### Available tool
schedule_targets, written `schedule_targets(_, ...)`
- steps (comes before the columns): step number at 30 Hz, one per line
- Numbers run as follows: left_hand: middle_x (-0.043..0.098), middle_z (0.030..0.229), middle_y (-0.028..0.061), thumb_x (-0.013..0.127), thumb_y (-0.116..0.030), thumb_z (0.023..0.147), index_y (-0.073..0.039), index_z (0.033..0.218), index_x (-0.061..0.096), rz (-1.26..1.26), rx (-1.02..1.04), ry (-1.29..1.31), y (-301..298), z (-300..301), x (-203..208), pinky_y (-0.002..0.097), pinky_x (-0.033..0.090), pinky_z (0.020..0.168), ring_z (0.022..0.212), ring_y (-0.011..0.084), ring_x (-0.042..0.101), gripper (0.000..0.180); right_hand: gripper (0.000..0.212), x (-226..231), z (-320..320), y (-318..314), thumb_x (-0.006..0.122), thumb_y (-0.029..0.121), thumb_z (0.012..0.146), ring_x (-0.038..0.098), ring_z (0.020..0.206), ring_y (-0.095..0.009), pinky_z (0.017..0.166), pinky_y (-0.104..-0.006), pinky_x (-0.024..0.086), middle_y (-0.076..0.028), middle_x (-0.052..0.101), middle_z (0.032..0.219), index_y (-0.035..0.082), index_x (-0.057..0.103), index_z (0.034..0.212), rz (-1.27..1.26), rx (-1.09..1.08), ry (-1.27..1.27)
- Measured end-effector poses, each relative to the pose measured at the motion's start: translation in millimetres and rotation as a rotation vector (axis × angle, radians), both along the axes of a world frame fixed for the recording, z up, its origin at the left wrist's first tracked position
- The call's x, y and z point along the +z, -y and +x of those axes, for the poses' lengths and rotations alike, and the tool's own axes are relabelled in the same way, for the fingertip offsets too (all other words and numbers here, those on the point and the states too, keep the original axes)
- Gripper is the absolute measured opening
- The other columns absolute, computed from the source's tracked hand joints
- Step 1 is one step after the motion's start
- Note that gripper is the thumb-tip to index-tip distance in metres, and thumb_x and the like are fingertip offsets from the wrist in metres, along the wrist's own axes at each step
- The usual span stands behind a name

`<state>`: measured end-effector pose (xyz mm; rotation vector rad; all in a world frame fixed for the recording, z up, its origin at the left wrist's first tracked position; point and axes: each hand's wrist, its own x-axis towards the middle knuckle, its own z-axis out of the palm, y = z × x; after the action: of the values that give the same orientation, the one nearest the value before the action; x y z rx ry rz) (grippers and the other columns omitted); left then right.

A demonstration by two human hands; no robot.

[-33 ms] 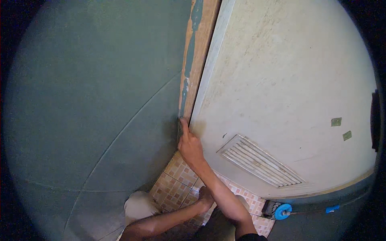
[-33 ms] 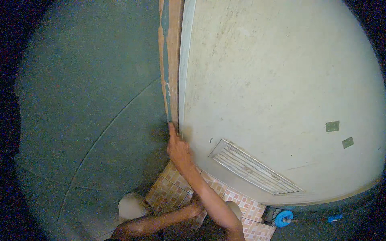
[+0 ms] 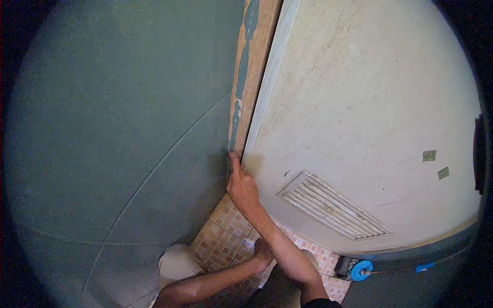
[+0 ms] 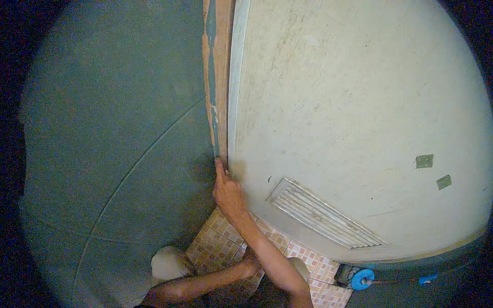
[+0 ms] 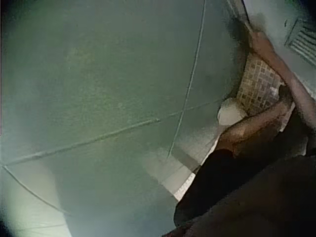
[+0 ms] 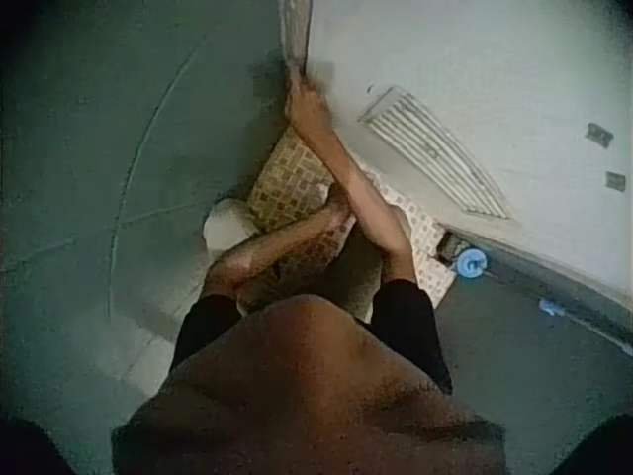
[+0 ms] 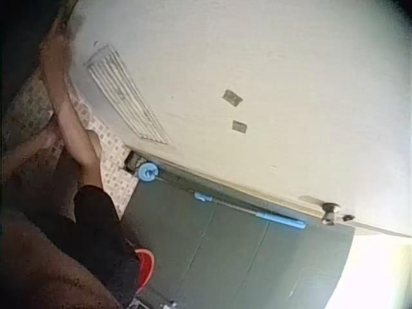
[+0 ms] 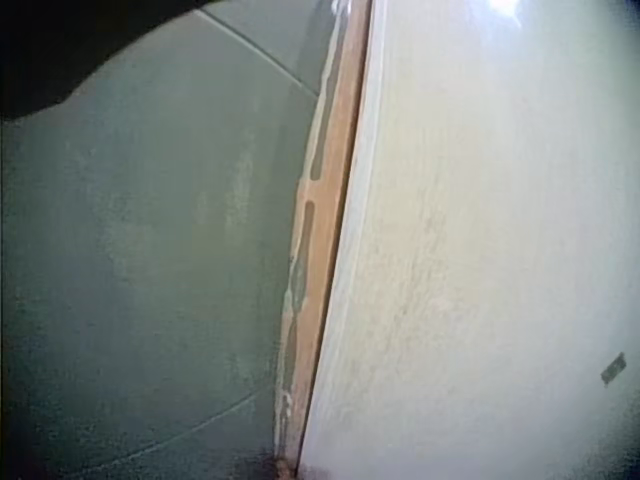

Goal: The person scrapes a door frame with a tool and removes a strip of material by hand.

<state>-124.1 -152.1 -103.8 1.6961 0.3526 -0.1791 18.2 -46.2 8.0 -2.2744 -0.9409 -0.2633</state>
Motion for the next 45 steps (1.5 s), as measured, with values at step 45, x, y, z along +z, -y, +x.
schedule_targets(45,0.062,0.089,0.0089,0.052,-0.023,0.091,0.001,0.091,0.058,-0.382,-0.02,-0.259,10,-2,-38,0.0367,0.046,0.067,0.08,0.0164,0.056,0.025,0.063,14,6,-8,0.05,-0.01,0.077,0.061,0.062,-0.038,0.054,-0.0464,0.05,-0.026,0.063,0.091,0.006,0.034,0.136,0.212,0.049,0.15)
